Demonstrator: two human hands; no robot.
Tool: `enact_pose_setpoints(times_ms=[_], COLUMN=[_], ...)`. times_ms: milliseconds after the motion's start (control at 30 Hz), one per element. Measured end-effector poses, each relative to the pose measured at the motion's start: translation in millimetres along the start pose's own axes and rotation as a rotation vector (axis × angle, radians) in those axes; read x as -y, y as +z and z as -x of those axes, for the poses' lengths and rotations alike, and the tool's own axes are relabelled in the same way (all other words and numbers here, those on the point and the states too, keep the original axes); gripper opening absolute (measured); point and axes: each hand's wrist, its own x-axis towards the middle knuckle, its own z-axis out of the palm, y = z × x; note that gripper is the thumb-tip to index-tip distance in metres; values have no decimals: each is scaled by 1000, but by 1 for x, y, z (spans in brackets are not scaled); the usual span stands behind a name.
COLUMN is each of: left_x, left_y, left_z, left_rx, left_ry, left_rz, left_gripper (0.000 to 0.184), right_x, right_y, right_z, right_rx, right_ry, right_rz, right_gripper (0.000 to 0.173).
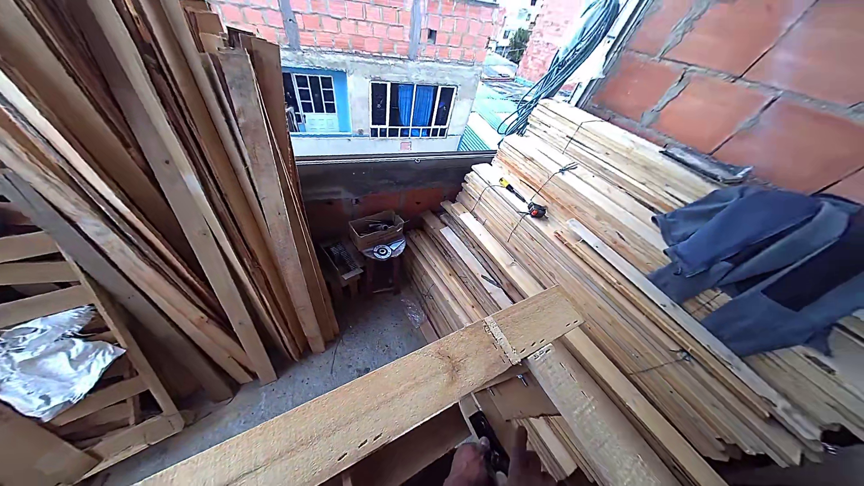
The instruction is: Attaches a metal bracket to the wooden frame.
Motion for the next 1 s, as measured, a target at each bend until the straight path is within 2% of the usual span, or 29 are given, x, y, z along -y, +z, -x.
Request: enact_pose_setpoints(times_ms=[67, 133, 233, 400, 467, 567, 767, 900, 1000], left_x=[-3, -2, -2, -1, -1, -3, 3, 2, -4], left_y=[0, 1, 2, 1, 1, 0, 4, -1, -3], left_z=[3, 2, 0, -1, 0, 5, -3, 2, 9], left_rx=[23, 30, 29, 45, 42, 45, 24, 31, 61], left_ry=[-23, -50, -51, -60, -58, -54, -71, -56, -37], left_rz=[82, 134, 152, 168, 155, 110, 189, 201, 136], left_gripper=[63, 63, 63, 63, 62, 63, 62, 61, 57], right_x=[-21, -47, -61, -44, -32, -24, -23, -22, -21], right_y=[11, 15, -4, -34, -40, -41, -45, -47, -48], right_z=[10, 3, -14, -31, -33, -41, -42, -32, -29], right_rx=[-160, -207, -70, 226, 351, 438, 429, 419, 409], right_ry=[-304, -529, -719, -899, -930, -929, -862, -791, -667], right_rz=[293, 462, 636, 790, 880, 940, 973, 829, 576], right_gripper=[64, 57, 48, 39, 39, 43, 39, 46, 51])
